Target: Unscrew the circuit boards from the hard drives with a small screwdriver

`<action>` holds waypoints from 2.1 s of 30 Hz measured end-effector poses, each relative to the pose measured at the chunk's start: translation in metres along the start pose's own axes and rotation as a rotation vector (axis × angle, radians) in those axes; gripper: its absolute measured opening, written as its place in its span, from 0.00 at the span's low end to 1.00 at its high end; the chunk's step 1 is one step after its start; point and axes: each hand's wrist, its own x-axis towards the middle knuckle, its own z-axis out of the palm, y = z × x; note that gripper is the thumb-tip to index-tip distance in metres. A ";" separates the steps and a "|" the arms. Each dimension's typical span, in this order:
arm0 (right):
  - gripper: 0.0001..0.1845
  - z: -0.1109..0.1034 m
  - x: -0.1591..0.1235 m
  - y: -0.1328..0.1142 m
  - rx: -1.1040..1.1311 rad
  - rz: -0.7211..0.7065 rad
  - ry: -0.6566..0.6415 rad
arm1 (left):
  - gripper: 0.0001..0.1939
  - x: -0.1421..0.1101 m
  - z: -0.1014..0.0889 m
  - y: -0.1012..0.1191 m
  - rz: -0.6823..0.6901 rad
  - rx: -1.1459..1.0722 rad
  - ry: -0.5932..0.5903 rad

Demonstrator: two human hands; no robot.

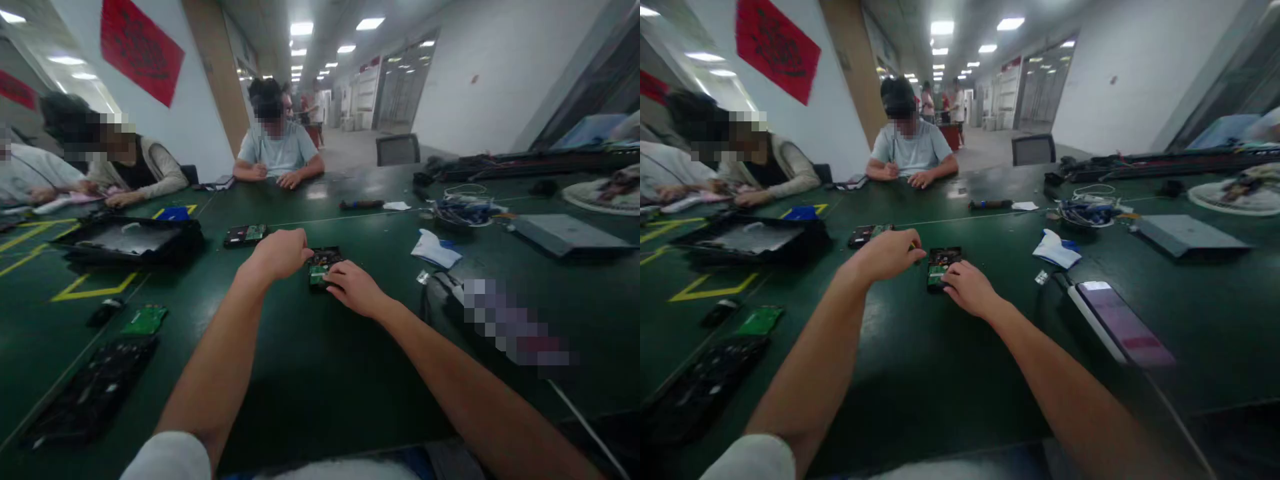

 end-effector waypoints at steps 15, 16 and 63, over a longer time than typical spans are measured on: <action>0.12 -0.003 -0.001 0.000 0.008 0.010 0.006 | 0.20 0.003 0.004 0.000 -0.065 0.062 0.063; 0.12 -0.003 -0.001 -0.001 0.009 0.012 0.004 | 0.18 0.004 0.005 -0.001 -0.045 0.045 0.076; 0.12 -0.006 -0.001 -0.002 0.027 0.009 -0.014 | 0.29 0.000 0.004 0.016 -0.209 -0.020 0.131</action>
